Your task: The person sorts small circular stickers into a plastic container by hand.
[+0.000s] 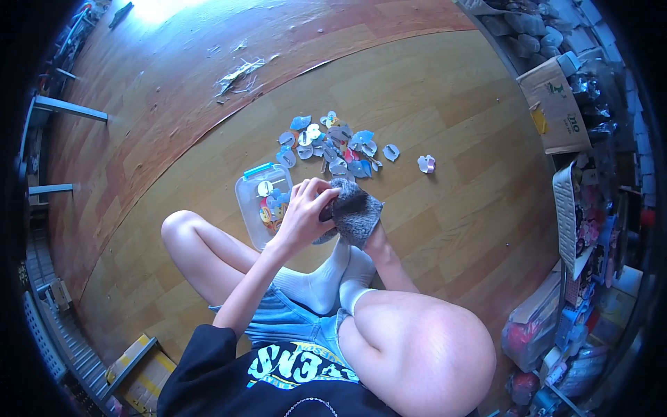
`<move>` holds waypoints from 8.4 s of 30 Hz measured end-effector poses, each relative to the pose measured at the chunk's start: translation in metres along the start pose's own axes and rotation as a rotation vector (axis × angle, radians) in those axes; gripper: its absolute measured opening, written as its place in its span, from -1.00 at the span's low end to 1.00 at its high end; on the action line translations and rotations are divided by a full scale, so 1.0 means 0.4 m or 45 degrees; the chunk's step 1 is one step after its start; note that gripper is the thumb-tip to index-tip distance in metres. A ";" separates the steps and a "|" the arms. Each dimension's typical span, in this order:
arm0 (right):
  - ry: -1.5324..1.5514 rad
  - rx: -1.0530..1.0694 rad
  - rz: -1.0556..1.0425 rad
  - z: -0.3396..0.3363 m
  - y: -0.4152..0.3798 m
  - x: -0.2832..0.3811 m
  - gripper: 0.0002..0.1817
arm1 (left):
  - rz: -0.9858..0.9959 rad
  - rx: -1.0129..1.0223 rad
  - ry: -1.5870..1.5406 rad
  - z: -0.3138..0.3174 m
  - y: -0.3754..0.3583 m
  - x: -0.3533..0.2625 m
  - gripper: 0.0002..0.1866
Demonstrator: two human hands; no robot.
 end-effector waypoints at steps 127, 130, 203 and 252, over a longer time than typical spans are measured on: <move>0.076 0.085 0.128 0.050 -0.038 0.021 -0.54 | -0.570 -0.155 -1.068 -0.010 -0.142 0.071 -0.57; 0.075 0.151 0.095 0.054 -0.021 0.065 -0.57 | -0.599 -0.239 -1.068 -0.016 -0.142 0.085 -0.64; 1.728 -0.404 0.391 -0.102 -0.037 -0.064 -0.58 | -0.725 -0.237 0.182 -0.110 -0.215 0.240 -0.77; 1.155 0.048 0.307 0.039 -0.019 0.096 -0.60 | -0.560 -0.423 -1.105 -0.021 -0.144 0.085 -0.76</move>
Point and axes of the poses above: each hand's wrist, its own y-axis towards the middle knuckle, its own z-axis out of the palm, x = y × z, the point moved 9 cm from there along y, towards the middle knuckle, and after that the axes turned 2 degrees about y, right-handed, at the moved point
